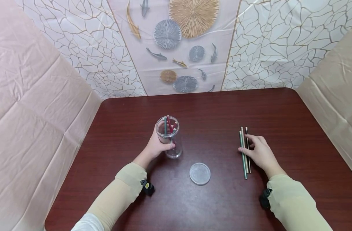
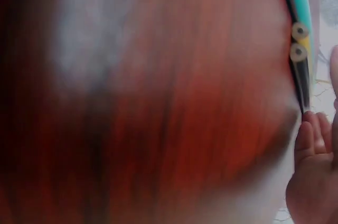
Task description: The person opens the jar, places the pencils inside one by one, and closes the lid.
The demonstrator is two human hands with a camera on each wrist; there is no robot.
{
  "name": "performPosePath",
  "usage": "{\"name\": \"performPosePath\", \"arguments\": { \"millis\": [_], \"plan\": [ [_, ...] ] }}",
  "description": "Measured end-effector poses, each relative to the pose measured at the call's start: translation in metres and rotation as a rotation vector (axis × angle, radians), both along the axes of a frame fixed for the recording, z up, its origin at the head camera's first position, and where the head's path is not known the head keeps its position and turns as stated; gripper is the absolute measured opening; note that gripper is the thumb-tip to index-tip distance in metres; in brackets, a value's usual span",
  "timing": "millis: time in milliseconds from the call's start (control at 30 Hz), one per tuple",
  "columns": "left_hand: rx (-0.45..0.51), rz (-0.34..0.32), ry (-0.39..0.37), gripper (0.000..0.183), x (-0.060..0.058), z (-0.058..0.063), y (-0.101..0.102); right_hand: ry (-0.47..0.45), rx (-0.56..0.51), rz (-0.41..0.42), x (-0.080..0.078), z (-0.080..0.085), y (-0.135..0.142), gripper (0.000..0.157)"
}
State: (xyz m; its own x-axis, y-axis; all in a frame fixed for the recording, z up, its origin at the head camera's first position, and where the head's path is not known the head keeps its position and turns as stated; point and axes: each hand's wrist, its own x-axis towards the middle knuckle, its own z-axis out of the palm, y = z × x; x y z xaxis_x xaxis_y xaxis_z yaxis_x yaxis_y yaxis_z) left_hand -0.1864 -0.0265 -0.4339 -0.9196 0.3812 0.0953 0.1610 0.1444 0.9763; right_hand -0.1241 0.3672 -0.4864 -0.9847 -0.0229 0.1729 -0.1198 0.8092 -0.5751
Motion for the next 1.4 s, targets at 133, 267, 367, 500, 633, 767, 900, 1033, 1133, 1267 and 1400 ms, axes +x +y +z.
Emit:
{"name": "performPosePath", "arguments": {
  "millis": [133,267,367,500,633,767,900,1033,1133,1267,1400],
  "plan": [
    [0.004,-0.001,0.012,0.091,0.006,0.011,0.001,-0.06,0.008,-0.007,0.0,-0.002,-0.001,0.062],
    [0.011,-0.004,0.014,0.092,0.007,0.011,0.001,-0.06,0.01,-0.011,-0.001,-0.002,-0.003,0.056],
    [0.01,-0.007,0.012,0.092,0.006,0.01,0.001,-0.049,0.01,-0.008,-0.002,-0.002,-0.006,0.052],
    [0.004,-0.004,0.013,0.093,0.007,0.011,0.001,-0.059,0.009,-0.013,-0.005,-0.001,-0.012,0.049],
    [0.005,-0.002,0.015,0.093,0.007,0.012,0.001,-0.073,0.019,-0.024,-0.009,0.002,-0.02,0.045],
    [0.013,-0.009,0.003,0.092,0.008,0.013,0.001,-0.073,0.037,-0.036,-0.01,0.003,-0.024,0.035],
    [0.005,-0.009,-0.009,0.093,0.009,0.014,0.001,-0.019,0.038,-0.052,-0.011,0.006,-0.027,0.026],
    [0.003,-0.015,-0.006,0.093,0.009,0.013,0.002,0.057,0.02,-0.046,-0.013,0.017,-0.032,0.023],
    [0.0,-0.013,0.002,0.093,0.009,0.014,0.002,0.063,-0.011,-0.023,-0.014,0.034,-0.039,0.024],
    [0.003,-0.003,-0.001,0.093,0.009,0.013,0.002,0.057,-0.076,0.014,-0.015,0.058,-0.054,0.025],
    [0.006,-0.002,-0.008,0.092,0.008,0.012,0.002,0.084,-0.173,0.083,-0.015,0.075,-0.073,0.028]
  ]
}}
